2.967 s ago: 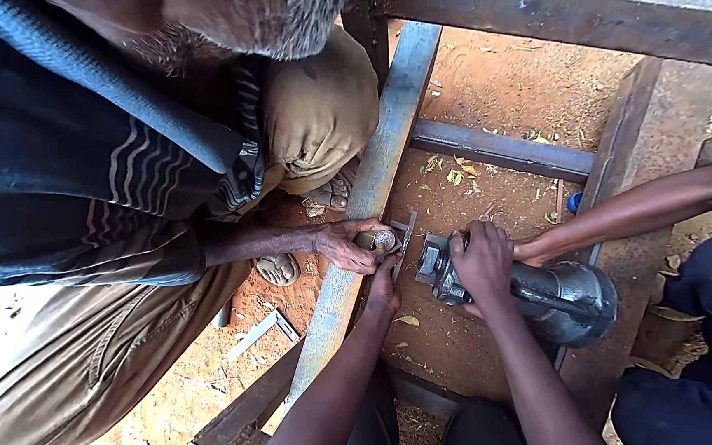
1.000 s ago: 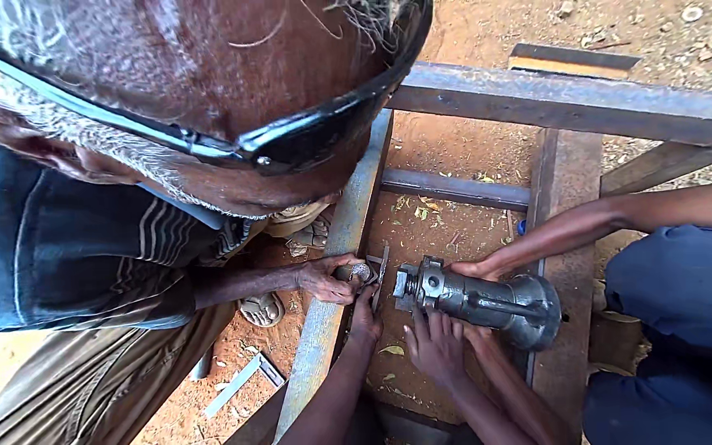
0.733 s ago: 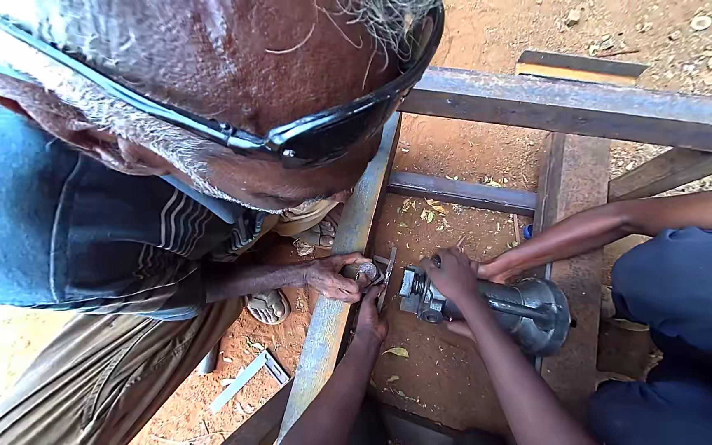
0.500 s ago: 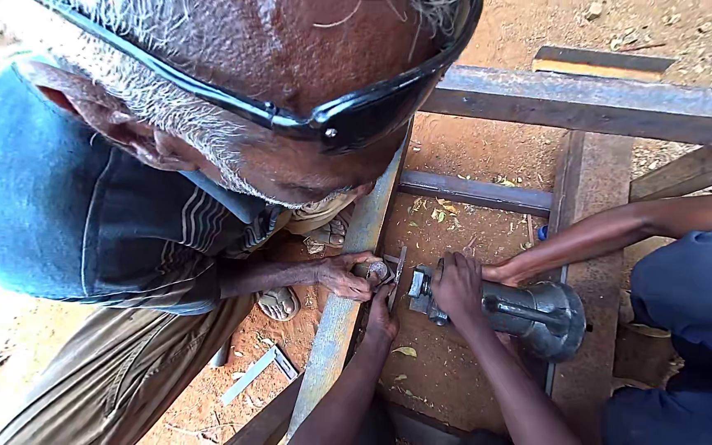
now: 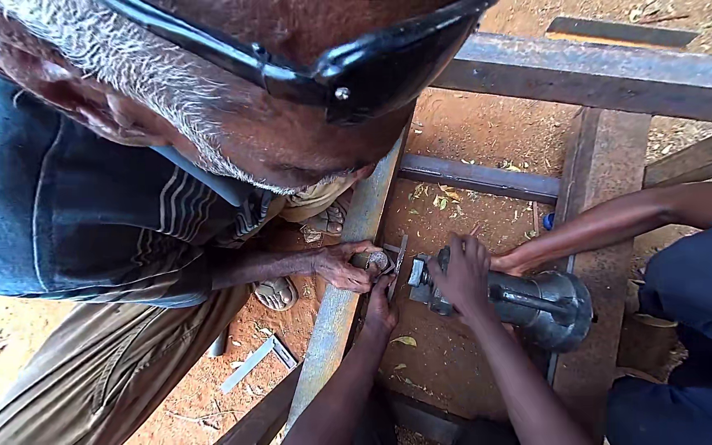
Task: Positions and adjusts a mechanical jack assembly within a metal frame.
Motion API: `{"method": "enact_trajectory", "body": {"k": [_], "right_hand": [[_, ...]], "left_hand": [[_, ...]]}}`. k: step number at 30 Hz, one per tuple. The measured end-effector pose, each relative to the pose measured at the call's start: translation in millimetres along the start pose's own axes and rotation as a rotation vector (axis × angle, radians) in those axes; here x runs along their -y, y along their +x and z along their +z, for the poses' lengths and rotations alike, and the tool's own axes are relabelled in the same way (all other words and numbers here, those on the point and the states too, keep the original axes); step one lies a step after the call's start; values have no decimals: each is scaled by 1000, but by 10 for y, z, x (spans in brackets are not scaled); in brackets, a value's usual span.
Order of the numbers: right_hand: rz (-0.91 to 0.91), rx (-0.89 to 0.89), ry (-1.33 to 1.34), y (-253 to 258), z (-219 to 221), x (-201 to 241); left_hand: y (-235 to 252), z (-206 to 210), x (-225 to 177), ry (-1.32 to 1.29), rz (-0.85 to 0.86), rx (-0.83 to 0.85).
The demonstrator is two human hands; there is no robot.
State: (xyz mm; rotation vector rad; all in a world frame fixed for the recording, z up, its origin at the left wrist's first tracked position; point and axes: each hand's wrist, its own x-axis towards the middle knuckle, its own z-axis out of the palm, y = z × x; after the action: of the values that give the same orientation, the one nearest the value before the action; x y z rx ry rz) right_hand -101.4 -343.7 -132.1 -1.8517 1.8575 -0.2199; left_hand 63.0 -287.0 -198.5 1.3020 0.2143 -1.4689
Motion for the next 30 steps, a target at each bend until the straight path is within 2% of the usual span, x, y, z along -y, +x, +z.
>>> {"method": "enact_trajectory", "body": {"k": [2, 4, 6, 9, 13, 17, 19, 21, 23, 25, 27, 30], "right_hand": [[152, 260, 23, 458, -42, -13], [209, 360, 20, 549, -83, 61], [155, 215, -39, 381, -56, 138], [-32, -71, -73, 65, 109, 139], [-161, -317, -100, -370, 469, 12], [-270, -299, -140, -1088, 799, -89], [-346, -245, -130, -1551, 864, -107], [-353, -293, -94, -1777, 834, -120], [-320, -404, -50, -1486, 525, -73], [-212, -356, -7, -944, 120, -19], [-55, -139, 20, -210, -178, 11], [167, 269, 159, 255, -286, 29]], "left_hand": [[-11, 0, -15, 20, 0, -1], [-40, 2, -20, 40, -3, -1], [-46, 6, -14, 37, -9, 6], [-47, 18, -20, 9, -15, -3], [-43, 11, 4, 22, 0, 9], [-42, -8, -1, 36, 5, 31], [-60, -13, 1, 33, 3, 26], [-23, 14, -14, 7, -2, 26], [54, 25, -6, -30, 11, 16], [15, -38, 38, -34, 7, 4], [63, 6, 9, -42, 13, 12], [40, -23, 11, -35, 18, 2]]}}
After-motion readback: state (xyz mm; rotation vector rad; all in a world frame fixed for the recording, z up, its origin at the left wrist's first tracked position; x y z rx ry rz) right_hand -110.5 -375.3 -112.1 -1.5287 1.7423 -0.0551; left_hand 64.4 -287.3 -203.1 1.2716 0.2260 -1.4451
